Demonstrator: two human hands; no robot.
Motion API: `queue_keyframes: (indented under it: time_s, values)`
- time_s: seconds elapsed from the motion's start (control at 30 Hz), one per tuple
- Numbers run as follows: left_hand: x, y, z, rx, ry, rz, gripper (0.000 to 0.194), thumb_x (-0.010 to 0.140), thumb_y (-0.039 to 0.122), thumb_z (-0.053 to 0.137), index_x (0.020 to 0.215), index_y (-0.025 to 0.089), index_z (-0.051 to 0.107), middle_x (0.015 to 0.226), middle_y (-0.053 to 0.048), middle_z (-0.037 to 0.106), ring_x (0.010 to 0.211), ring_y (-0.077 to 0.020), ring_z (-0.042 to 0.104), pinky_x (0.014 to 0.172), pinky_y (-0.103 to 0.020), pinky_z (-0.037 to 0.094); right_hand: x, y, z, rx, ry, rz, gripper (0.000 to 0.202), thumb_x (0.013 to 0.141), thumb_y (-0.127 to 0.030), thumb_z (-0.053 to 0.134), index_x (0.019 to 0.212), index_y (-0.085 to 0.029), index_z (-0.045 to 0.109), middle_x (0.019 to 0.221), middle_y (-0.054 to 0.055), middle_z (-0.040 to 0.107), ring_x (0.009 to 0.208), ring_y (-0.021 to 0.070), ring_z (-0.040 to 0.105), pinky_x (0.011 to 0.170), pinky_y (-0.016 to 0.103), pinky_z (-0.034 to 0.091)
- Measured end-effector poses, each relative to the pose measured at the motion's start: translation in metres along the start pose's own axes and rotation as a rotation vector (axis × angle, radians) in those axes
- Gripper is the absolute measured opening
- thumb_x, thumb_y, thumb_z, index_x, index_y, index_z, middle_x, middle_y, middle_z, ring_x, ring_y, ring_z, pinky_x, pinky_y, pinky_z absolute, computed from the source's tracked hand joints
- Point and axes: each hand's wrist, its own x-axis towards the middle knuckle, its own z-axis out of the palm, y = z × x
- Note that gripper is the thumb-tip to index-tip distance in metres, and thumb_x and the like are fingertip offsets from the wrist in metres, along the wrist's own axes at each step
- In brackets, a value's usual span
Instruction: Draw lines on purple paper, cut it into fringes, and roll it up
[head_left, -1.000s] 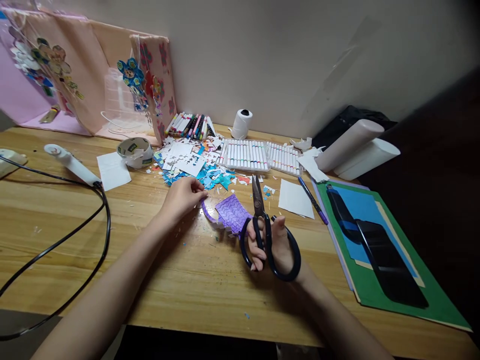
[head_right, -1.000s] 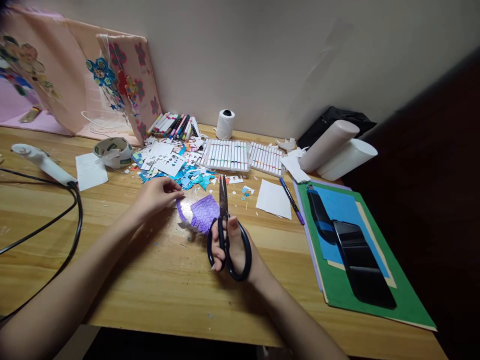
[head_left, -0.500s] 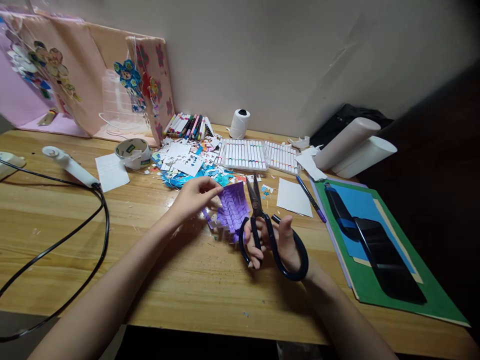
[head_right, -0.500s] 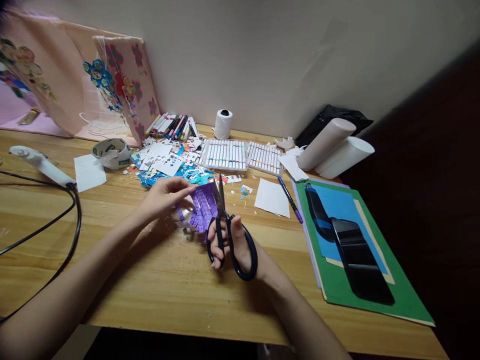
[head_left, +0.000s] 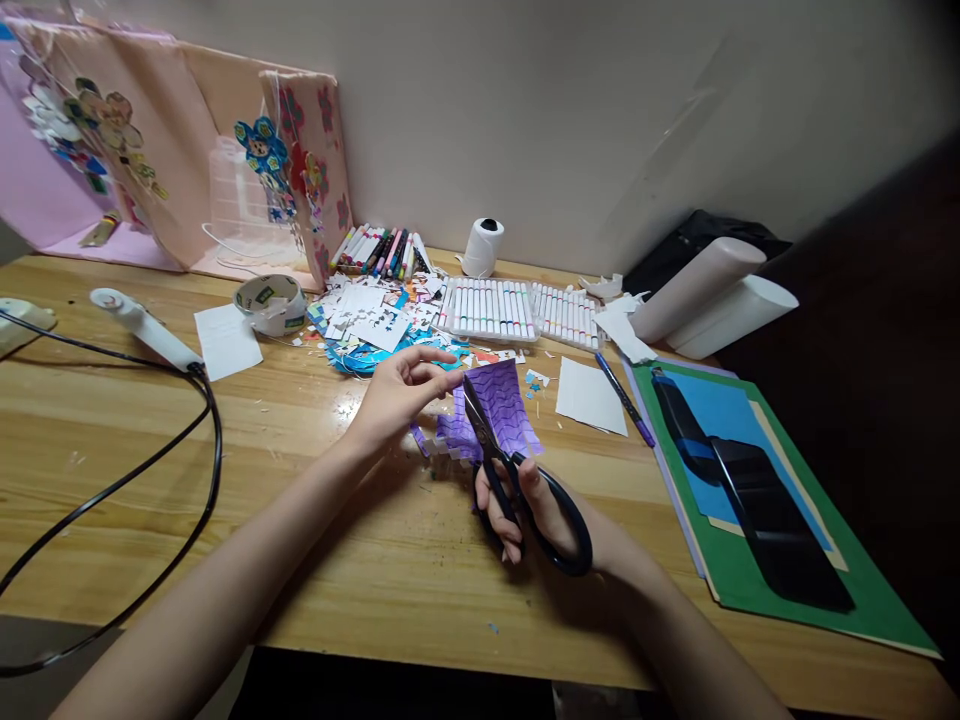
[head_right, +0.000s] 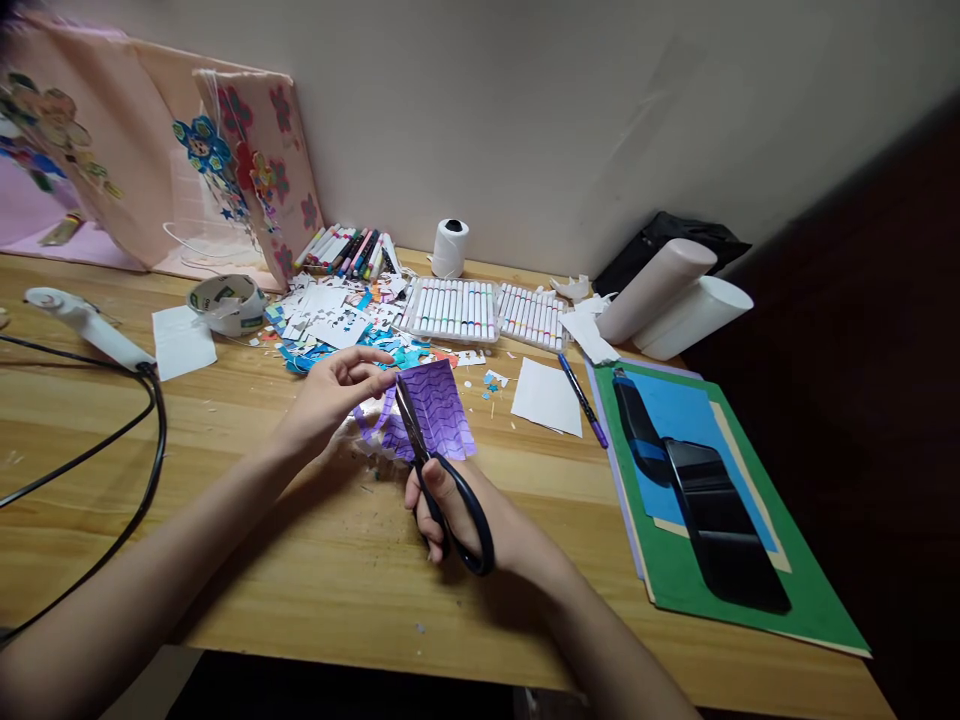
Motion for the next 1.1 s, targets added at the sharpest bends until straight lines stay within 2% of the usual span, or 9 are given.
queue_keyframes:
  time_s: [0.17, 0.47, 0.73, 0.87, 1.0, 1.1]
  values:
    - [-0.004, 0.000, 0.005, 0.010, -0.019, 0.062, 0.032, 0.067, 0.032, 0.078, 0.089, 0.016, 0.060, 0.059, 0.005, 0.056, 0.052, -0.0066, 0.050, 0.049, -0.019, 0.038, 0.001, 0.003, 0.001, 0.030, 0.025, -0.058, 0.083, 0.068, -0.091, 0.020, 0.083, -0.015, 0.051, 0.051, -0.005, 0.044, 0.039, 0.0093, 0.046, 0.044, 0.023, 0.039]
    - [-0.004, -0.004, 0.007, -0.052, -0.048, -0.024, 0.040, 0.064, 0.034, 0.081, 0.093, 0.017, 0.059, 0.057, 0.005, 0.053, 0.051, -0.0068, 0.048, 0.046, -0.019, 0.033, 0.007, 0.007, 0.007, 0.111, 0.088, -0.019, 0.078, 0.061, -0.093, 0.033, 0.075, -0.017, 0.047, 0.044, -0.007, 0.040, 0.034, 0.0082, 0.042, 0.037, 0.021, 0.037]
    - [-0.003, -0.007, 0.008, -0.093, -0.056, -0.028, 0.040, 0.063, 0.032, 0.083, 0.091, 0.017, 0.059, 0.055, 0.008, 0.050, 0.046, -0.0041, 0.040, 0.044, -0.018, 0.032, 0.012, 0.007, 0.014, 0.163, 0.153, -0.005, 0.075, 0.055, -0.093, 0.042, 0.071, -0.019, 0.043, 0.042, -0.009, 0.038, 0.032, 0.0065, 0.039, 0.034, 0.020, 0.038]
    - [-0.001, -0.009, 0.007, -0.092, -0.053, -0.055, 0.040, 0.062, 0.033, 0.083, 0.090, 0.017, 0.058, 0.058, 0.007, 0.051, 0.046, -0.0041, 0.041, 0.042, -0.018, 0.033, 0.014, 0.009, 0.019, 0.171, 0.214, -0.009, 0.072, 0.058, -0.089, 0.047, 0.072, -0.019, 0.043, 0.042, -0.010, 0.038, 0.032, 0.0059, 0.039, 0.033, 0.018, 0.038]
    - [0.001, -0.011, 0.005, -0.096, -0.080, -0.078, 0.038, 0.063, 0.033, 0.081, 0.089, 0.017, 0.058, 0.059, 0.007, 0.052, 0.045, -0.0040, 0.041, 0.042, -0.018, 0.033, 0.016, 0.012, 0.020, 0.202, 0.211, 0.020, 0.067, 0.063, -0.085, 0.050, 0.071, -0.019, 0.043, 0.042, -0.010, 0.038, 0.032, 0.0059, 0.041, 0.032, 0.017, 0.039]
    - [0.004, -0.009, 0.001, -0.056, -0.087, -0.061, 0.037, 0.065, 0.033, 0.080, 0.089, 0.017, 0.058, 0.058, 0.007, 0.053, 0.045, -0.0044, 0.043, 0.045, -0.018, 0.036, 0.017, 0.013, 0.021, 0.199, 0.206, 0.039, 0.067, 0.062, -0.085, 0.051, 0.070, -0.019, 0.042, 0.041, -0.010, 0.037, 0.031, 0.0057, 0.040, 0.032, 0.018, 0.038]
